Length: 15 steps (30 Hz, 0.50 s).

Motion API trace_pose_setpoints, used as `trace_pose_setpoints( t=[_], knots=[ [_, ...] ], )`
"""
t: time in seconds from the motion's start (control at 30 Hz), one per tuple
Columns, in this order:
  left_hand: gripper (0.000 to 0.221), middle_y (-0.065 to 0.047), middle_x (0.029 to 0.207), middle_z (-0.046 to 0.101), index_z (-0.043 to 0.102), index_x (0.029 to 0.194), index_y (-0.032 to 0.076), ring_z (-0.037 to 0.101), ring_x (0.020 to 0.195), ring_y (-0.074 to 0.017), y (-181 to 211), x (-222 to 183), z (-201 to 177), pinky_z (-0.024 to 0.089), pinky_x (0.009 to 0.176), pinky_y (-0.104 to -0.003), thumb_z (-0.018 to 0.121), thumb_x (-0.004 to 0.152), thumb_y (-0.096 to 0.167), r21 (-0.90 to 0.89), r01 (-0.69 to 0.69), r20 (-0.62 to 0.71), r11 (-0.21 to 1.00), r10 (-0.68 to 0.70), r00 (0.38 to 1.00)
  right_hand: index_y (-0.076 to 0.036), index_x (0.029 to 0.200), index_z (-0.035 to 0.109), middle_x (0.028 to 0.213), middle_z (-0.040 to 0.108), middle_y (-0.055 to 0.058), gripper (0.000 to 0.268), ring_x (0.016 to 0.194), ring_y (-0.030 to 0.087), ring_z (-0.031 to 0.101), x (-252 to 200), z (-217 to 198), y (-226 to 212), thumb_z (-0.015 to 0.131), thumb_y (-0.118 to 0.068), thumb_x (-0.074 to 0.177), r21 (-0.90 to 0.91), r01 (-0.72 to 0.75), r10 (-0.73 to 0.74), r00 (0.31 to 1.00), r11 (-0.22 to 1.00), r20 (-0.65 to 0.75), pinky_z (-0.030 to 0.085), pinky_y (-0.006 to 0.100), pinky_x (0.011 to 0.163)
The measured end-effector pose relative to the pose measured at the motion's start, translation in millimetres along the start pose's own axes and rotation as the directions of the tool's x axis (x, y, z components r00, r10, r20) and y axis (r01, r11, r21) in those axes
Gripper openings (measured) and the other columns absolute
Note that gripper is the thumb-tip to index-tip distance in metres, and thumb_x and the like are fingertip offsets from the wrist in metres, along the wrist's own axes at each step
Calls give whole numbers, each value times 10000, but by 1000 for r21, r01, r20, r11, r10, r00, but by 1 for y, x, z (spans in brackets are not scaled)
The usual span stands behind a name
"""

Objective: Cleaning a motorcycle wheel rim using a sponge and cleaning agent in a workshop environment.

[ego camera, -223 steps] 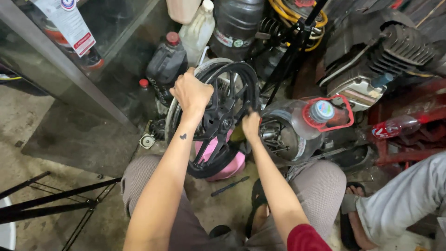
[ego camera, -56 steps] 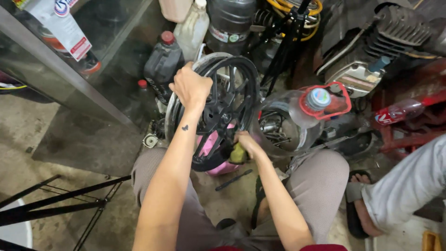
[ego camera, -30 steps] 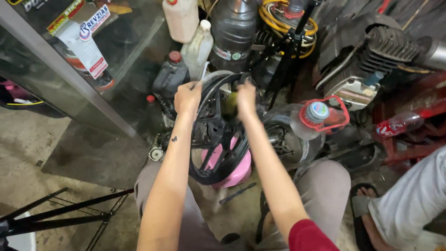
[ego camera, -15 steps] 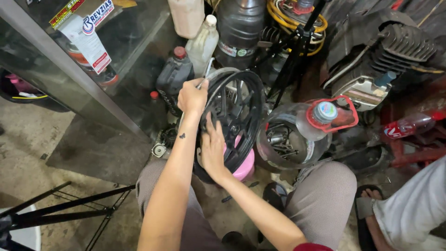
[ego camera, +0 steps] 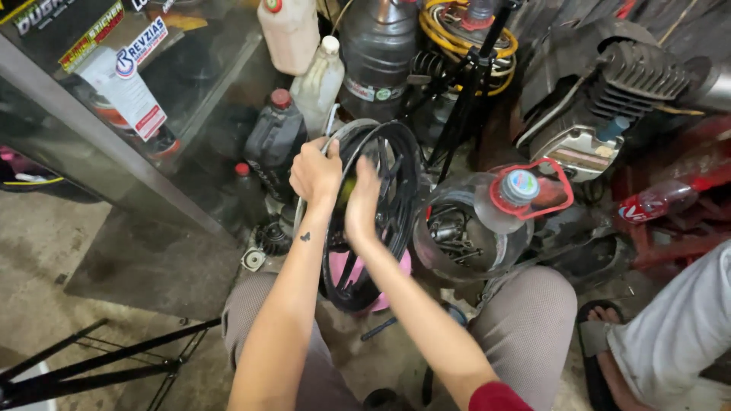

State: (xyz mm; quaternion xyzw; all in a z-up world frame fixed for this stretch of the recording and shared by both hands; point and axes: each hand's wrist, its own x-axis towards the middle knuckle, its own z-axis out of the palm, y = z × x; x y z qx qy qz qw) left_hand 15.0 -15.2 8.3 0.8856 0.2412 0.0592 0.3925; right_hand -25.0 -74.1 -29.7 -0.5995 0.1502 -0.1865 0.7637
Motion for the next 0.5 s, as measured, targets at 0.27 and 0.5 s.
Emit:
trace_pose_setpoints(
  t=[0.27,0.5],
  knots=[
    [291,-160,1067,775,764,1212,274,703,1115,-383,9,-7,-2,543,954,-515,620,984,382,-16,-9,0,1000,9,1000,-27,1534,434,1614,391,144,801,1456,287,412,41,-23,19,470,-631,1009,310,-445,415,895,840,163,329,469,1216],
    [254,-119,1003,780,785,1146,280,730,1037,-365,4,-5,7,577,885,-513,628,966,368,0,-28,-54,1000,28,998,-104,970,760,885,723,101,334,766,283,695,25,-40,21,682,-414,873,236,-592,568,806,770,168,567,447,667]
  ],
)
